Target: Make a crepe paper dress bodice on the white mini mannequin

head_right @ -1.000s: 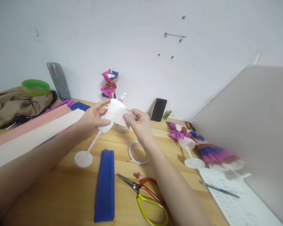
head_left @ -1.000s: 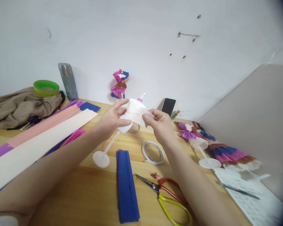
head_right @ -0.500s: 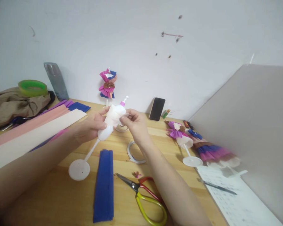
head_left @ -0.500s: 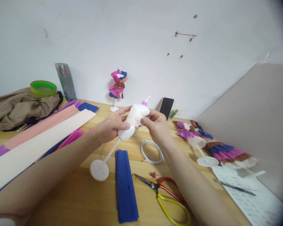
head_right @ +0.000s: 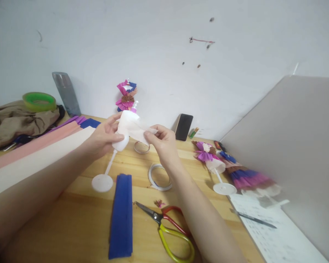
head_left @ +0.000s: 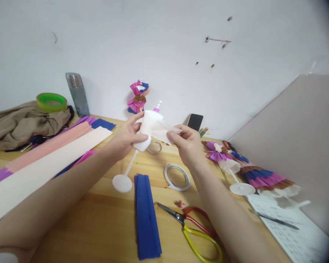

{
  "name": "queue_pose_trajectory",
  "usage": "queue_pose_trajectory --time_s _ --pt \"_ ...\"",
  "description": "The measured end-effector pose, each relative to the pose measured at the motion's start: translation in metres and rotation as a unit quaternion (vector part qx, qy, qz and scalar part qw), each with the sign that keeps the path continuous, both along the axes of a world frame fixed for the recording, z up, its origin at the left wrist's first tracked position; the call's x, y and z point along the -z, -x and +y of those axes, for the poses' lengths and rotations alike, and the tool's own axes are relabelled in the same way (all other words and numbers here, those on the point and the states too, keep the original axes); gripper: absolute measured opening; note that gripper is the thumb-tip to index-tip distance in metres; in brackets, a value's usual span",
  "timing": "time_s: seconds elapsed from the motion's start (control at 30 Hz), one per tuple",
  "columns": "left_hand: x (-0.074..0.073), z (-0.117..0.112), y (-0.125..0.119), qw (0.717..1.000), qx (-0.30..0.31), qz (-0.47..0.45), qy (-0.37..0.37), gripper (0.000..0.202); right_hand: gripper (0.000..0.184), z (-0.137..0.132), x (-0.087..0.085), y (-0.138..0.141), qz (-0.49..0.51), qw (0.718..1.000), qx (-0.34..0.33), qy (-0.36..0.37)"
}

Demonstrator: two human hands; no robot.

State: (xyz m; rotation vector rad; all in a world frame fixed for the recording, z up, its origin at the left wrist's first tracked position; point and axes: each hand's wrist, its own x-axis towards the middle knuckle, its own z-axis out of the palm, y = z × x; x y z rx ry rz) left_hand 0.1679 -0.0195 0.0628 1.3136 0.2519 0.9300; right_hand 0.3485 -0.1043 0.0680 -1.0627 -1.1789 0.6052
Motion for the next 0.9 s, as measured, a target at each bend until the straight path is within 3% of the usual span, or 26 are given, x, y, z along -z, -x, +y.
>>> queue_pose_trajectory --time_s 0.2,0.27,0.37,0.47,0.53,0.63,0.77,0.83,0.9 --pt "-0.006 -0.009 0.001 0.970 -0.152 0.026 -0.188 0.088 0.013 0.003 0.001 -0.001 -0.024 0.999 0.026 0.032" --pt "-0.007 -0.013 0.004 0.941 -0.202 0.045 -0.269 0.079 0.017 0.003 0.000 -0.003 -0.038 0.998 0.039 0.016" --pt "-0.008 -0.014 0.010 0.871 -0.270 0.087 -0.402 0.057 0.027 -0.001 -0.005 -0.006 -0.044 0.996 0.054 -0.049" --pt "-0.009 -0.010 0.017 0.806 -0.232 0.132 -0.528 0.033 0.023 -0.009 -0.013 -0.009 -0.030 0.994 0.055 -0.084" --pt "-0.012 -0.008 0.020 0.781 -0.180 0.150 -0.579 0.027 0.027 -0.015 -0.020 -0.010 -0.033 0.994 0.030 -0.096" --pt "-0.016 -0.008 0.022 0.752 -0.148 0.154 -0.623 0.028 0.035 -0.021 -0.027 -0.012 -0.066 0.991 -0.040 -0.113" --pt "-0.019 -0.011 0.020 0.699 -0.127 0.128 -0.692 0.034 0.028 -0.028 -0.033 -0.012 -0.129 0.981 -0.103 -0.100" --pt "-0.017 -0.012 0.017 0.696 -0.122 0.122 -0.697 0.033 0.021 -0.029 -0.035 -0.011 -0.152 0.976 -0.125 -0.093" --pt "-0.015 -0.014 0.014 0.722 -0.112 0.124 -0.671 0.028 0.020 -0.028 -0.035 -0.010 -0.156 0.973 -0.143 -0.093"
